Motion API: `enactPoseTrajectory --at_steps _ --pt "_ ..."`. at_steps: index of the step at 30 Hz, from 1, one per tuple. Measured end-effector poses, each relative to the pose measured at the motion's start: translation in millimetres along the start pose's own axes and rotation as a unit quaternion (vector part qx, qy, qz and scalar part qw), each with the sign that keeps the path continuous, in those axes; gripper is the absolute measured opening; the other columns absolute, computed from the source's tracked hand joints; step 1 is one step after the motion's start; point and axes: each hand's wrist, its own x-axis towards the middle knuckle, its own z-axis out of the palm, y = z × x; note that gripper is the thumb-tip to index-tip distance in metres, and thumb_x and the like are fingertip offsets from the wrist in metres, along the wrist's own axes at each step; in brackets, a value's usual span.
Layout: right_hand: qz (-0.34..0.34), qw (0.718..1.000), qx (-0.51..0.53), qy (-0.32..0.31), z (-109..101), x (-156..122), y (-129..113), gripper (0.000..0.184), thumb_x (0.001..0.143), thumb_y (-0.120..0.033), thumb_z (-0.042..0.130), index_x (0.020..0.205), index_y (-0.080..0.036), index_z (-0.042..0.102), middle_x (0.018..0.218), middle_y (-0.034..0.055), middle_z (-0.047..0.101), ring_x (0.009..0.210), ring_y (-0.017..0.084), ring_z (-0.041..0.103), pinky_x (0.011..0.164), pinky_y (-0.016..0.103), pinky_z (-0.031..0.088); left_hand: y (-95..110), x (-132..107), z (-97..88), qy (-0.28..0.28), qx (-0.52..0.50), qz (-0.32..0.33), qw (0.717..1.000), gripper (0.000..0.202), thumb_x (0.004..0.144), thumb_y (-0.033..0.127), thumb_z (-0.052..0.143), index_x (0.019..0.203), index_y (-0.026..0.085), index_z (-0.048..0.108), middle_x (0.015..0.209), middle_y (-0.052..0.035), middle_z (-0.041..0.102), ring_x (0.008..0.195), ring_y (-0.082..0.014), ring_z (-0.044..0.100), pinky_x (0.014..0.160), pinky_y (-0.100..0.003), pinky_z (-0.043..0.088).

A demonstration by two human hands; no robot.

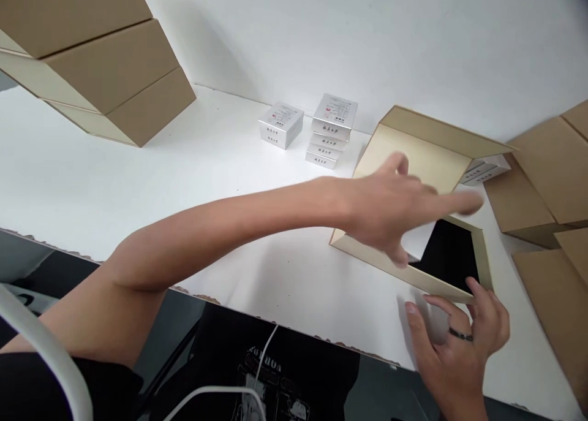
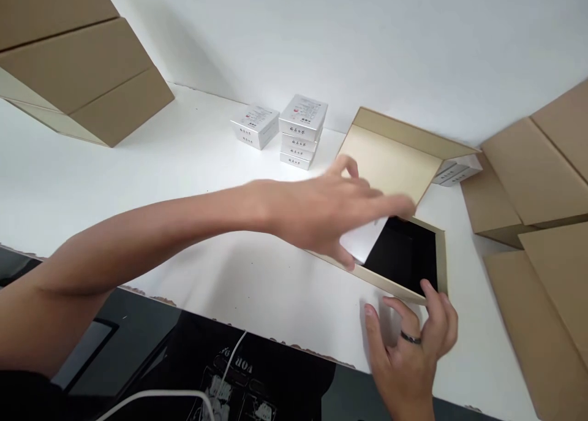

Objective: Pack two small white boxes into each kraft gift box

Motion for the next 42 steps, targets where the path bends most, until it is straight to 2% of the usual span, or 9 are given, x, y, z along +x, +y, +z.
enactPoseTrajectory --at_steps 3,8,16,19,23,26,29,36,42 --pt "-0.018 1.0 -0.005 0.0 -0.1 0.4 1.0 0.025 0.094 -0.036 0.075 0.103 -0.015 0.064 0.155 0.0236 0.045 0.152 0.043 0.035 0.118 0.068 0.035 -5.8 14.1 16.1 -0.151 0.113 0.069 0.98 0.048 0.077 0.031 0.093 0.116 0.024 0.065 0.111 -0.0064 0.073 0.104 -0.0315 0.066 0.104 -0.047 0.039" --pt "-0.016 1.0 -0.003 0.008 0.5 2.7 0.1 0.024 0.096 -0.039 0.073 0.105 -0.02 0.062 0.157 0.018 0.045 0.152 0.04 0.035 0.119 0.065 0.033 -10.5 20.9 21.2 -0.276 0.183 -0.038 0.943 0.071 0.086 0.058 0.079 0.146 0.028 0.056 0.135 -0.0114 0.065 0.115 -0.0355 0.063 0.094 -0.045 0.047" --pt "-0.01 1.0 0.004 0.008 0.1 2.4 -2.2 0.021 0.096 -0.036 0.072 0.106 -0.021 0.063 0.157 0.016 0.045 0.152 0.041 0.035 0.119 0.068 0.033 -6.0 19.8 29.9 -0.278 0.306 0.019 0.91 0.077 0.092 0.059 0.071 0.153 0.017 0.052 0.127 -0.0141 0.07 0.103 -0.0322 0.067 0.083 -0.041 0.05" --pt "-0.017 1.0 0.007 0.011 0.5 3.1 -1.4 0.02 0.096 -0.035 0.072 0.105 -0.019 0.064 0.158 0.0172 0.044 0.153 0.042 0.034 0.119 0.072 0.032 -13.6 16.3 37.6 -0.202 0.318 0.095 0.921 0.071 0.092 0.063 0.07 0.143 0.015 0.06 0.131 -0.0162 0.068 0.111 -0.034 0.066 0.093 -0.045 0.048" --pt "-0.028 0.999 0.002 0.021 1.4 4.0 -0.5 0.022 0.095 -0.037 0.074 0.104 -0.019 0.065 0.158 0.0179 0.045 0.153 0.042 0.036 0.12 0.072 0.033 -38.1 0.6 35.5 0.059 0.273 0.195 0.94 0.044 0.101 0.058 0.058 0.119 0.018 0.065 0.126 -0.0133 0.068 0.106 -0.0289 0.066 0.094 -0.044 0.049" --pt "-0.022 1.0 0.001 0.019 1.7 3.2 -0.8 0.023 0.095 -0.038 0.075 0.103 -0.018 0.066 0.158 0.0192 0.046 0.152 0.043 0.036 0.12 0.072 0.034 -70.4 -16.2 10.3 0.287 0.242 0.113 0.92 0.02 0.102 0.042 0.058 0.112 0.025 0.058 0.126 -0.0117 0.065 0.114 -0.0294 0.062 0.097 -0.048 0.049" --pt "-0.011 1.0 0.005 0.013 1.4 1.1 -1.4 0.024 0.096 -0.039 0.074 0.102 -0.017 0.066 0.159 0.02 0.044 0.153 0.044 0.034 0.118 0.072 0.035 -111.9 -30.8 -27.2 0.447 0.23 -0.067 0.862 0.038 0.09 0.031 0.076 0.117 0.029 0.05 0.138 -0.0125 0.054 0.134 -0.0346 0.048 0.109 -0.055 0.043" --pt "-0.001 1.0 0.002 0.003 0.8 -0.6 -0.6 0.025 0.096 -0.038 0.073 0.101 -0.015 0.067 0.159 0.0224 0.044 0.152 0.047 0.035 0.114 0.071 0.039 -184.7 -40.2 -63.5 0.478 0.07 -0.403 0.778 0.077 0.059 0.018 0.094 0.106 0.026 0.034 0.125 -0.0128 0.047 0.132 -0.0416 0.045 0.111 -0.058 0.038" --pt "-0.009 1.0 0.002 0.005 0.6 0.7 -1.6 0.023 0.096 -0.037 0.073 0.101 -0.016 0.068 0.156 0.0232 0.046 0.152 0.044 0.036 0.117 0.07 0.037 -165.3 -37.1 -72.2 0.579 0.06 -0.288 0.761 0.062 0.083 0.027 0.086 0.107 0.027 0.029 0.118 -0.004 0.045 0.116 -0.0221 0.049 0.109 -0.047 0.038"
